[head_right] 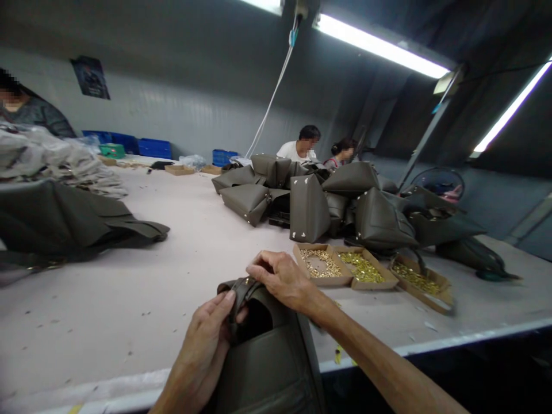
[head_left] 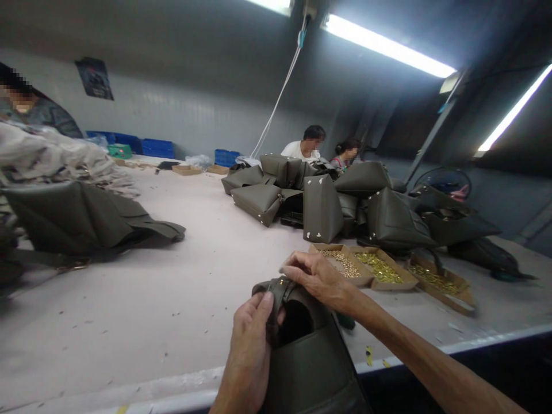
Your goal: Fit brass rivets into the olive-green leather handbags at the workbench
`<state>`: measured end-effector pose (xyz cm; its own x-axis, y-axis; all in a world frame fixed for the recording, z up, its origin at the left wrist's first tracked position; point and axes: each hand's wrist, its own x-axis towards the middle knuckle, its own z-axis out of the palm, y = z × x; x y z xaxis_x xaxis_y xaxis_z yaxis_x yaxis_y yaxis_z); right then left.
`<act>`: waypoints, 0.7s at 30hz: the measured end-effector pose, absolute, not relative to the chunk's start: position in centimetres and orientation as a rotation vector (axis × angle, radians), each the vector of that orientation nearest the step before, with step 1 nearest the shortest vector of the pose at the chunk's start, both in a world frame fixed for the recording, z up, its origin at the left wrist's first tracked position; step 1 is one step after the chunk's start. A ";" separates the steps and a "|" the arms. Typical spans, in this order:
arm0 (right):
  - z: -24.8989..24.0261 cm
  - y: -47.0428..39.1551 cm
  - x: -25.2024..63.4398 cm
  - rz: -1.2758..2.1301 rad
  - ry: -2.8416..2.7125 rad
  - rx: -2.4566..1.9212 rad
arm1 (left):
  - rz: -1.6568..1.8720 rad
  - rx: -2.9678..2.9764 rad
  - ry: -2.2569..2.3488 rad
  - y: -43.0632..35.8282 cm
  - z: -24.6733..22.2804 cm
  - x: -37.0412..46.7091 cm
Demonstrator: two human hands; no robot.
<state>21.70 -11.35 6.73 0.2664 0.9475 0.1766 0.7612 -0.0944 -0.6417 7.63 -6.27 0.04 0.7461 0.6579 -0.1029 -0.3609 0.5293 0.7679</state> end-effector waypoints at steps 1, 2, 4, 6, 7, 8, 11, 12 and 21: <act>7.2 -11.8 21.6 0.364 -1.570 -1.922 | 0.613 0.774 0.386 -6.1 0.2 7.5; 7.7 -12.4 21.4 0.343 -1.601 -1.959 | 0.594 0.745 0.363 -6.0 0.3 7.4; 8.4 -13.7 20.8 0.290 -1.693 -2.040 | 0.551 0.717 0.326 -5.7 0.4 7.3; 8.5 -14.7 20.2 0.228 -1.808 -2.090 | 0.519 0.718 0.312 -5.5 0.6 7.1; 8.3 -15.1 20.0 0.190 -1.857 -2.102 | 0.510 0.725 0.311 -5.5 0.7 7.0; 8.0 -15.2 19.9 0.154 -1.887 -2.112 | 0.502 0.740 0.311 -5.4 0.9 6.9; 7.0 -15.0 19.9 0.024 -1.860 -2.197 | 0.478 0.852 0.361 -5.3 1.5 6.5; 6.9 -14.7 20.0 -0.009 -1.831 -2.250 | 0.471 0.932 0.377 -5.2 1.7 6.3; 9.5 -12.4 24.1 -0.447 -1.527 -2.527 | 1.471 2.408 0.299 -5.0 1.3 3.0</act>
<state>24.07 -12.41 9.46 0.4354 0.8370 0.3313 0.8835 -0.4679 0.0211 2.97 -5.00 1.28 0.4533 0.3299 0.8280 0.0200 -0.9325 0.3606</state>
